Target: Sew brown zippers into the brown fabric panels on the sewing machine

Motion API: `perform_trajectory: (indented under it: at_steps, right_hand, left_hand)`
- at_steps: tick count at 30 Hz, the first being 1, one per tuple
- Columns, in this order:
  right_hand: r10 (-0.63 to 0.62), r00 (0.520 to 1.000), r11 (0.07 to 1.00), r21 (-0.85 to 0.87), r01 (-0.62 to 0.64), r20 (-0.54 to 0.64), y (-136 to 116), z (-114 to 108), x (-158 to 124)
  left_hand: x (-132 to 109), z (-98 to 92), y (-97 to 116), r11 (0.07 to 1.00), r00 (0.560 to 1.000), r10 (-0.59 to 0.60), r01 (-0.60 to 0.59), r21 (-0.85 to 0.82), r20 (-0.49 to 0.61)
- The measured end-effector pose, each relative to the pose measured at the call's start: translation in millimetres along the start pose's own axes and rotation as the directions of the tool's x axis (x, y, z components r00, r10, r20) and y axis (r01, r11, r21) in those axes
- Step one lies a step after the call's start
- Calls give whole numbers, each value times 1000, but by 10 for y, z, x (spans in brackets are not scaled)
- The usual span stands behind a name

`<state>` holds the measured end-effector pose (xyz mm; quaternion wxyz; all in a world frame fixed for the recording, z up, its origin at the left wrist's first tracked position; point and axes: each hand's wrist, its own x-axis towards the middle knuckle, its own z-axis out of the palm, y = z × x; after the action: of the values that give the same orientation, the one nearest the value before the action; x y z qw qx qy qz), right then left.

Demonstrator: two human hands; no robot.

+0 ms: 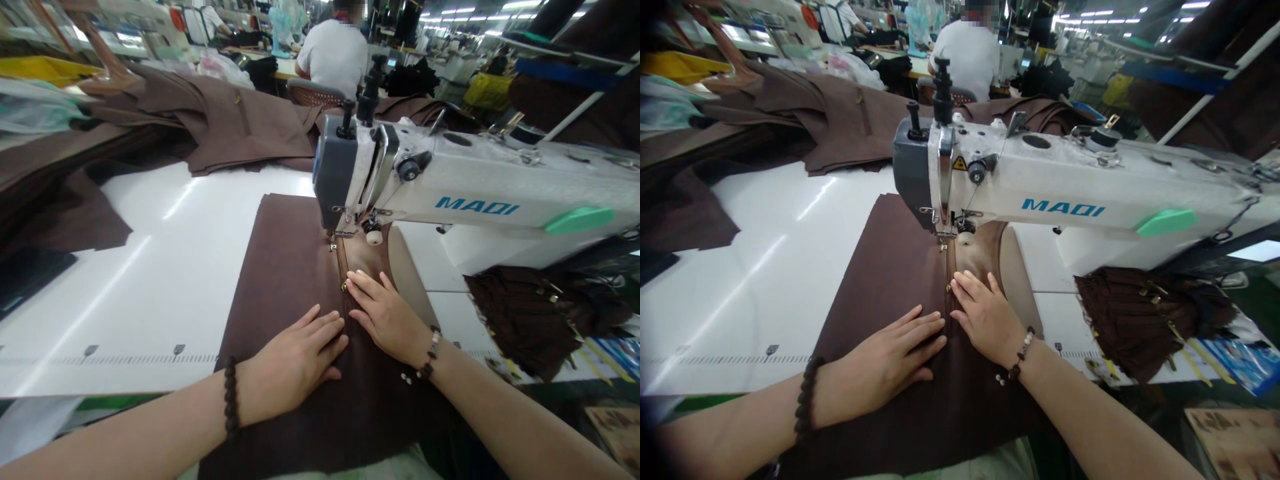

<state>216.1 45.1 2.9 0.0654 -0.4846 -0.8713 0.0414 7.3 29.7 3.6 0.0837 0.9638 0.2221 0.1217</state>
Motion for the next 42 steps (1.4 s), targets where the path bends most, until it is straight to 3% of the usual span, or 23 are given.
perform_trajectory:
  at_steps: [22,37,42]
  right_hand:
    - [57,998,997,48,-56,-22,278,11,540]
    - [21,999,997,76,-19,-24,482,-5,751]
    - [63,998,997,40,-62,-21,457,-26,762]
  left_hand:
    - [292,-83,-578,1000,1000,6,-6,-3,27]
    - [399,-105,-839,997,999,26,-24,-74,26]
    - [393,-79,-876,997,999,52,-52,-57,-2]
